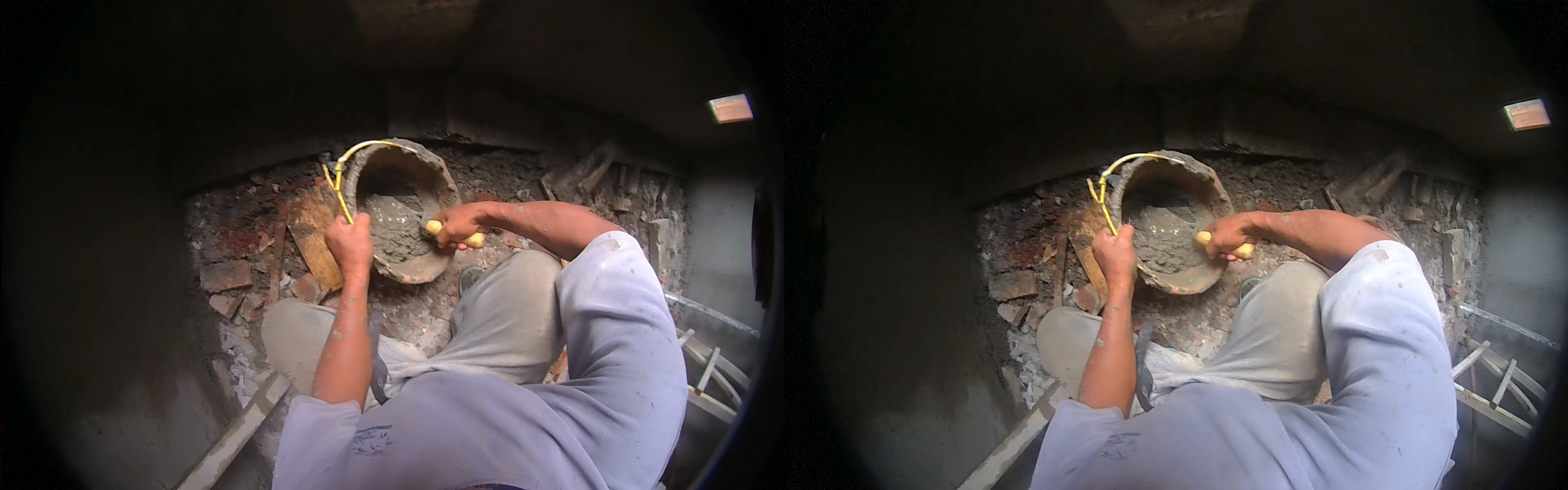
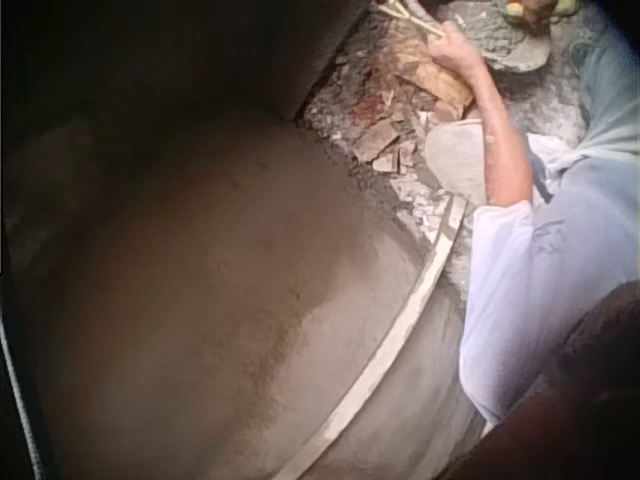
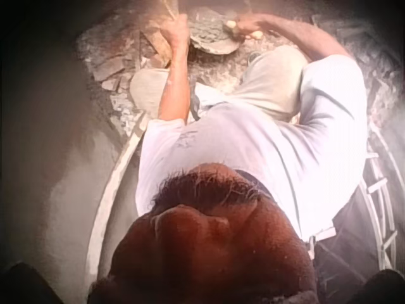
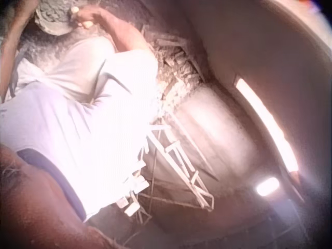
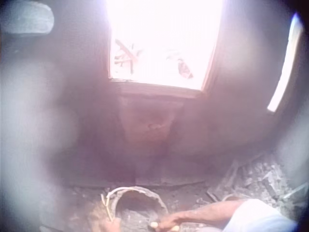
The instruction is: The person mixes cement in a bowl using a trowel, then scoops the mixture and applies it to the wall around a window frame. They repeatedly smooth the surface and add more cement as needed.
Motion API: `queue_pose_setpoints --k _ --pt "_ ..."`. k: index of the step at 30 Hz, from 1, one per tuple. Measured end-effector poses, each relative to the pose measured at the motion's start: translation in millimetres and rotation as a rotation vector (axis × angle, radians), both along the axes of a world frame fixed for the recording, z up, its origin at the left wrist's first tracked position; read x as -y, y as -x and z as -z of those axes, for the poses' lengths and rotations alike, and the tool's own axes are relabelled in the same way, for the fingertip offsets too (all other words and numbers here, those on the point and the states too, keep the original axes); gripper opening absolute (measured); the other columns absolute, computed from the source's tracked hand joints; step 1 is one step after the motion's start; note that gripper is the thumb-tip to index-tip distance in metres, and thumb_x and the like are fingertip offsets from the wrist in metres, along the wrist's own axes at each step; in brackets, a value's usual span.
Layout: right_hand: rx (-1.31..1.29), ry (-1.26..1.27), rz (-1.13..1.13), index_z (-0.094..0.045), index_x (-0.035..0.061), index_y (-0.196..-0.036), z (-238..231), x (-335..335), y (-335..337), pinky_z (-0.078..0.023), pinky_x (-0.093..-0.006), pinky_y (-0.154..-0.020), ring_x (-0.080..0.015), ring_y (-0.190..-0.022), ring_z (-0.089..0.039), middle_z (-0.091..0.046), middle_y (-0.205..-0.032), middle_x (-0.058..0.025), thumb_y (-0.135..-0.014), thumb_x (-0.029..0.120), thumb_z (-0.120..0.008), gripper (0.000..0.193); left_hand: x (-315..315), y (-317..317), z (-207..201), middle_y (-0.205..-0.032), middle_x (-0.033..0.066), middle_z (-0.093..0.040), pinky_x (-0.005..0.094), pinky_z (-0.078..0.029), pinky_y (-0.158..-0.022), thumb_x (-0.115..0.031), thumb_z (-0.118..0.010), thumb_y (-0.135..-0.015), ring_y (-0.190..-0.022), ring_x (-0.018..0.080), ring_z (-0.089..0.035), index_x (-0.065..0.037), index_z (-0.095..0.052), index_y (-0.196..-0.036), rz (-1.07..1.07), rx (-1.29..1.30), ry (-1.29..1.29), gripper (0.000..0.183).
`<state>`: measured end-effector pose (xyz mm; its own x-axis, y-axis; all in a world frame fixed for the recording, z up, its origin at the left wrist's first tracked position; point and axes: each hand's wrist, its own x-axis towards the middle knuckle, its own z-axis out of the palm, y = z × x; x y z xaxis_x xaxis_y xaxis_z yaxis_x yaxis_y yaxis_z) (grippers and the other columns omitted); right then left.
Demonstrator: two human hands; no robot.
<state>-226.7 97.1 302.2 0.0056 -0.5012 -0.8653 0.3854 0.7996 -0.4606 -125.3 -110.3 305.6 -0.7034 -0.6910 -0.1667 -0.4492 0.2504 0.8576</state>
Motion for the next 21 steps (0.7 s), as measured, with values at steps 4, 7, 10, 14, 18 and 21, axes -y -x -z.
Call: queue_pose_setpoints --k 4,7,10,14,18,21 --pt "0.082 0.037 0.008 -0.051 0.0024 -0.081 10.5 -3.7 -9.6 -0.043 -0.0269 -0.037 -0.0105 -0.044 -0.049 -0.049 -0.057 -0.0017 -0.079 0.008 -0.057 0.009 -0.6 1.6 4.0 -0.052 0.017 -0.052 0.0409 -0.04 -0.054 -0.019 -0.058 -0.071 -0.05 0.0238 -0.051 0.006 -0.054 -0.062 -0.072 -0.068 -0.066 0.027" --pt "0.285 0.032 0.14 -0.05 0.0038 -0.079 16.4 -10.6 -20.6 -0.044 -0.0262 -0.037 -0.0092 -0.044 -0.049 -0.05 -0.057 -0.0003 -0.081 0.009 -0.057 0.008 -2.5 3.9 -1.8 -0.05 0.0139 -0.05 0.0401 -0.039 -0.053 -0.018 -0.059 -0.071 -0.049 0.0215 -0.048 0.006 -0.053 -0.061 -0.07 -0.097 -0.044 0.027" --pt "0.511 0.051 0.161 -0.045 0.0109 -0.089 18.0 -17.3 -33.4 -0.043 -0.026 -0.036 -0.0079 -0.044 -0.049 -0.048 -0.059 0.0016 -0.083 0.01 -0.059 0.015 -3.9 4.5 3.0 -0.05 0.0127 -0.05 0.0395 -0.038 -0.052 -0.017 -0.059 -0.07 -0.049 0.0204 -0.047 0.006 -0.053 -0.061 -0.084 -0.098 -0.05 0.026" --pt "0.409 0.103 0.14 -0.049 0.0068 -0.087 -14.0 -16.8 -31.5 -0.044 -0.0235 -0.038 -0.0073 -0.046 -0.049 -0.051 -0.062 0.0015 -0.084 0.014 -0.057 0.011 -4.3 6.5 5.5 -0.05 0.012 -0.05 0.0388 -0.038 -0.052 -0.016 -0.059 -0.071 -0.048 0.0195 -0.046 0.006 -0.053 -0.061 -0.062 -0.098 -0.007 0.024" --pt "0.21 0.113 0.091 -0.05 0.0062 -0.096 -40.9 -16.6 -27.0 -0.046 -0.0282 -0.04 -0.0112 -0.048 -0.053 -0.052 -0.063 -0.0021 -0.083 0.015 -0.057 0.017 -15.0 9.6 -13.8 -0.051 0.0092 -0.05 0.0367 -0.039 -0.053 -0.015 -0.059 -0.072 -0.05 0.0166 -0.044 0.006 -0.053 -0.065 -0.045 -0.129 -0.087 0.023" --pt "-0.404 0.066 -0.273 -0.05 0.0021 -0.11 -68.2 -4.1 -9.4 -0.052 -0.031 -0.049 -0.0169 -0.061 -0.059 -0.06 -0.076 -0.0112 -0.083 0.021 -0.055 0.033 -14.4 6.9 -10.5 -0.052 0.0059 -0.048 0.035 -0.038 -0.053 -0.014 -0.058 -0.073 -0.051 0.0138 -0.043 0.005 -0.053 -0.067 -0.045 -0.122 -0.142 0.02"
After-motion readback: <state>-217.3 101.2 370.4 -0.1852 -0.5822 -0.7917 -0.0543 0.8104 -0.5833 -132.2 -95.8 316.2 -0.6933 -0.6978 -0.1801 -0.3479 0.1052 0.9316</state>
